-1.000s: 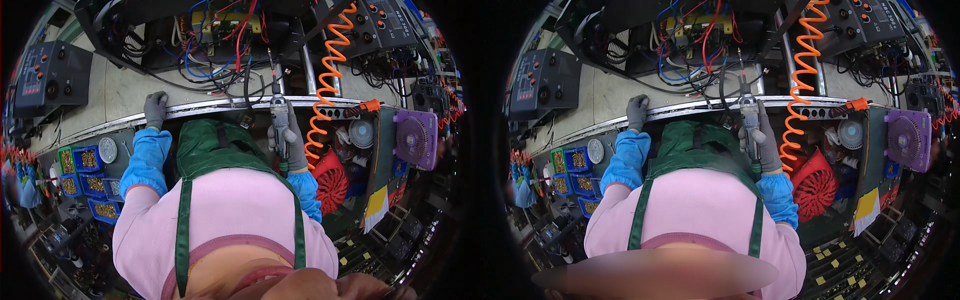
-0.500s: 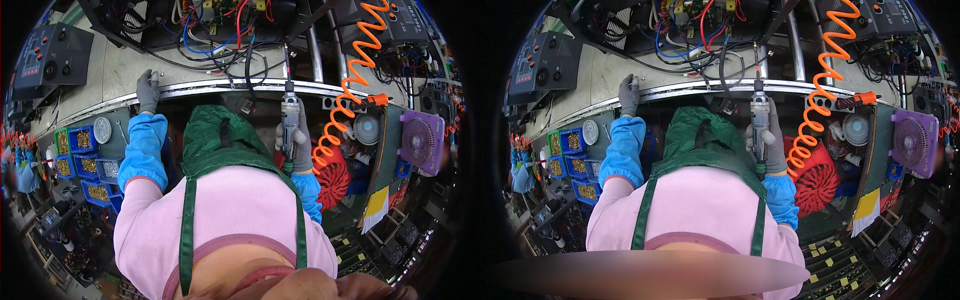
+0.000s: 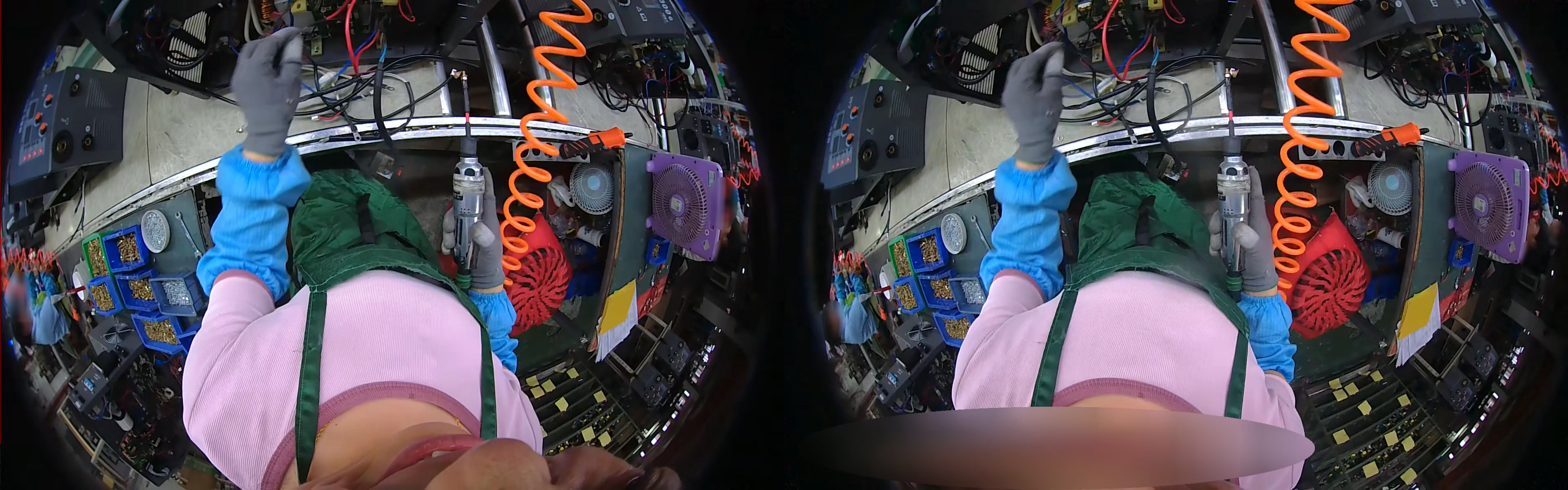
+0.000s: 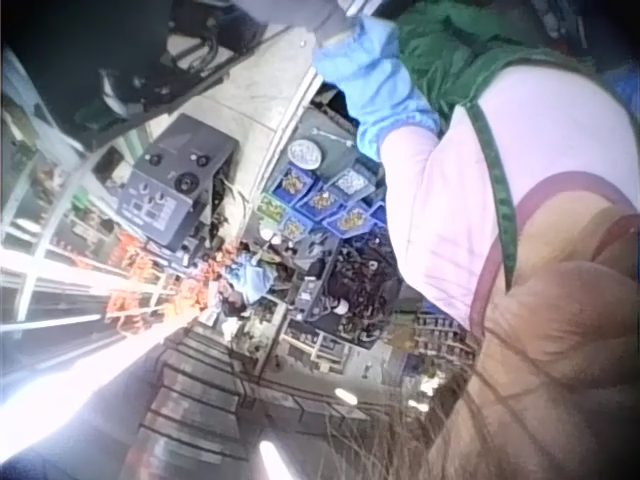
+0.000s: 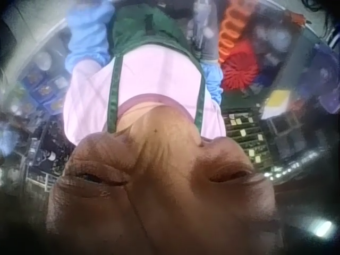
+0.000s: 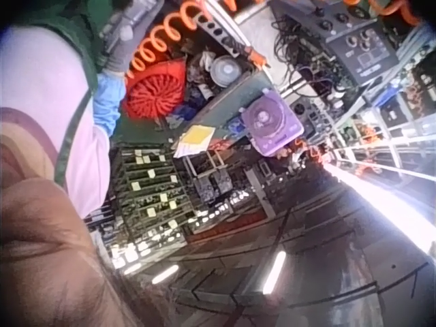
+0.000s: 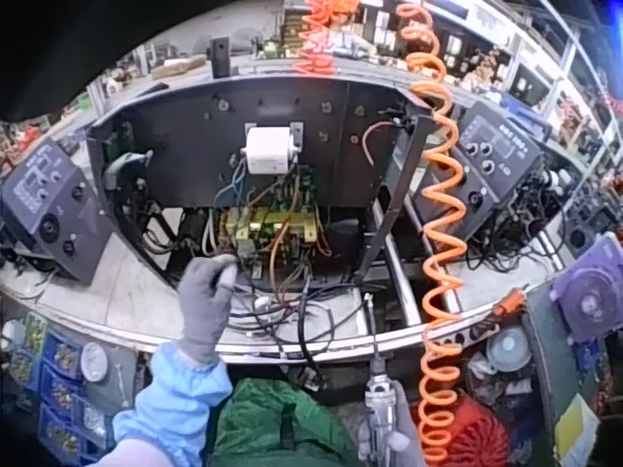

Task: Using a pneumatic screwdriver to connect wires and components inside an electronic chassis on an assembly line.

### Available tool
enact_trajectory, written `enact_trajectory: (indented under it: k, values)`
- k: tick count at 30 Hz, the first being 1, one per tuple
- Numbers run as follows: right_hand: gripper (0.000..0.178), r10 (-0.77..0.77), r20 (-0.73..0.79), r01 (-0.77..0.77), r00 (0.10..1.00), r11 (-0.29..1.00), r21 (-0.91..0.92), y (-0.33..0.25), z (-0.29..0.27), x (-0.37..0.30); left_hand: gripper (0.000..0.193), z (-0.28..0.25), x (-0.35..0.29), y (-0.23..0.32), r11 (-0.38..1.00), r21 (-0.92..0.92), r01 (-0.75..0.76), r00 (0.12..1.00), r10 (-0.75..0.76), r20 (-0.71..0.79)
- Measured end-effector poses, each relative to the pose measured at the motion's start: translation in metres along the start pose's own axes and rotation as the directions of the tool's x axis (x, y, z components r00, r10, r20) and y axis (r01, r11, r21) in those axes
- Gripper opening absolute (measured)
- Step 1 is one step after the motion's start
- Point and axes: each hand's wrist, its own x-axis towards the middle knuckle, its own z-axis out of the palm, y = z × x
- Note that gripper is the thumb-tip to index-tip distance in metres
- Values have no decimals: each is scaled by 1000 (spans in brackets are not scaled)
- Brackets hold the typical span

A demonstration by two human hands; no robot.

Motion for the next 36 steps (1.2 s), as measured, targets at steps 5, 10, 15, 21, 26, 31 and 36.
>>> enact_trajectory:
  k: [5, 10, 15, 21, 26, 31, 36]
  values:
    - [108, 36, 3, -36, 999, 999, -12, -1, 4, -1, 21, 6, -1, 7, 980, -156, 122, 917, -52, 396]
    - [109, 7, 3, -7, 1000, 998, -55, -7, 8, 0, 31, 71, 10, 13, 610, -454, 649, 670, -174, 722]
    - [81, 30, -19, -30, 999, 1000, 3, -18, 20, -8, 41, 129, 9, 19, 559, -581, 591, 769, -174, 616]
    - [86, 35, 93, -43, 995, 995, 84, -14, 5, -17, 40, 134, 22, 39, 637, -385, 667, 685, -320, 655]
    - [85, 15, 74, -22, 997, 995, 102, -9, 2, -17, 34, 151, 20, 32, 647, -470, 601, 750, -253, 611]
    - [88, 3, 69, -6, 998, 999, 50, -8, -2, -18, 30, 142, 18, 28, 657, -518, 547, 807, -248, 536]
    - [94, -6, 61, 3, 998, 999, 46, -7, -1, -18, 38, 136, 18, 31, 605, -624, 495, 859, -232, 456]
